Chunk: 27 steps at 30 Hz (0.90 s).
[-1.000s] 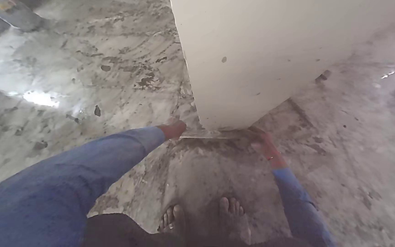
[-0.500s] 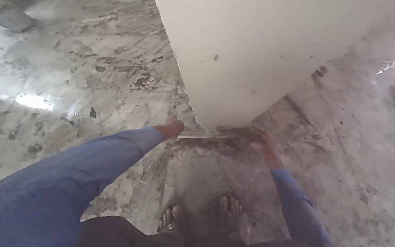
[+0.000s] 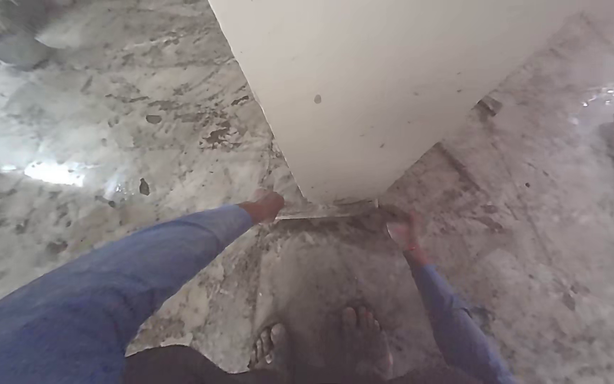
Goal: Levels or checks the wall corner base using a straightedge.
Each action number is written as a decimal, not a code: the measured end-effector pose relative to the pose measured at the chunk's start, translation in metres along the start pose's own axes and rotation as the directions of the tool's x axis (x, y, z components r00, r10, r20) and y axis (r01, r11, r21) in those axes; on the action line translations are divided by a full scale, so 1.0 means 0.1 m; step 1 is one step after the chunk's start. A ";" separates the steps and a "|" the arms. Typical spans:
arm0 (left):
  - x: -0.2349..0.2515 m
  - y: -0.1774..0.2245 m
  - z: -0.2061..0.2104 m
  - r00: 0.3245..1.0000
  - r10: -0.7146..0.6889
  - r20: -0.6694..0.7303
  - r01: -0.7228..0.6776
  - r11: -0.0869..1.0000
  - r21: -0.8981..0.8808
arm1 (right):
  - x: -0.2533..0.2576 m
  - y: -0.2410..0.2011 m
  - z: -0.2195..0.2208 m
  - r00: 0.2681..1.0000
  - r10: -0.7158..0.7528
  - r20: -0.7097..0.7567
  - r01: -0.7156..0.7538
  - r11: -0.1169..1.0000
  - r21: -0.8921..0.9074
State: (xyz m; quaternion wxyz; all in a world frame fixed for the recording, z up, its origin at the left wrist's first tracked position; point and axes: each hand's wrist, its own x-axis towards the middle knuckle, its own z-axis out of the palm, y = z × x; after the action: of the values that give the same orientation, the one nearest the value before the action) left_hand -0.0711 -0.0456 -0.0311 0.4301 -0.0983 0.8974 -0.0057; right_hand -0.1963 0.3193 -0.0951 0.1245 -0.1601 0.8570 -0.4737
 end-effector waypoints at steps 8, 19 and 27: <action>-0.09 0.07 -0.11 0.995 0.075 0.067 -0.076 0.997 0.019 | -0.02 0.22 0.05 0.999 0.016 0.046 -0.015 1.000 -0.017; -0.13 0.25 -0.22 0.990 -0.073 0.120 0.064 0.995 0.076 | 0.01 0.59 0.05 0.978 -0.208 0.030 0.209 0.974 -0.085; -0.10 0.26 -0.20 0.989 -0.114 0.100 0.107 0.992 0.074 | 0.02 0.55 0.10 0.976 -0.168 0.142 0.194 0.960 -0.203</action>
State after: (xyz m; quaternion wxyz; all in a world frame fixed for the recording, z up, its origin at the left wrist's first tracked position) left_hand -0.0847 -0.0202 -0.0131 0.4783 -0.1332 0.8663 -0.0549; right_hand -0.2035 0.3383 -0.1470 0.1152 -0.2795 0.8757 -0.3766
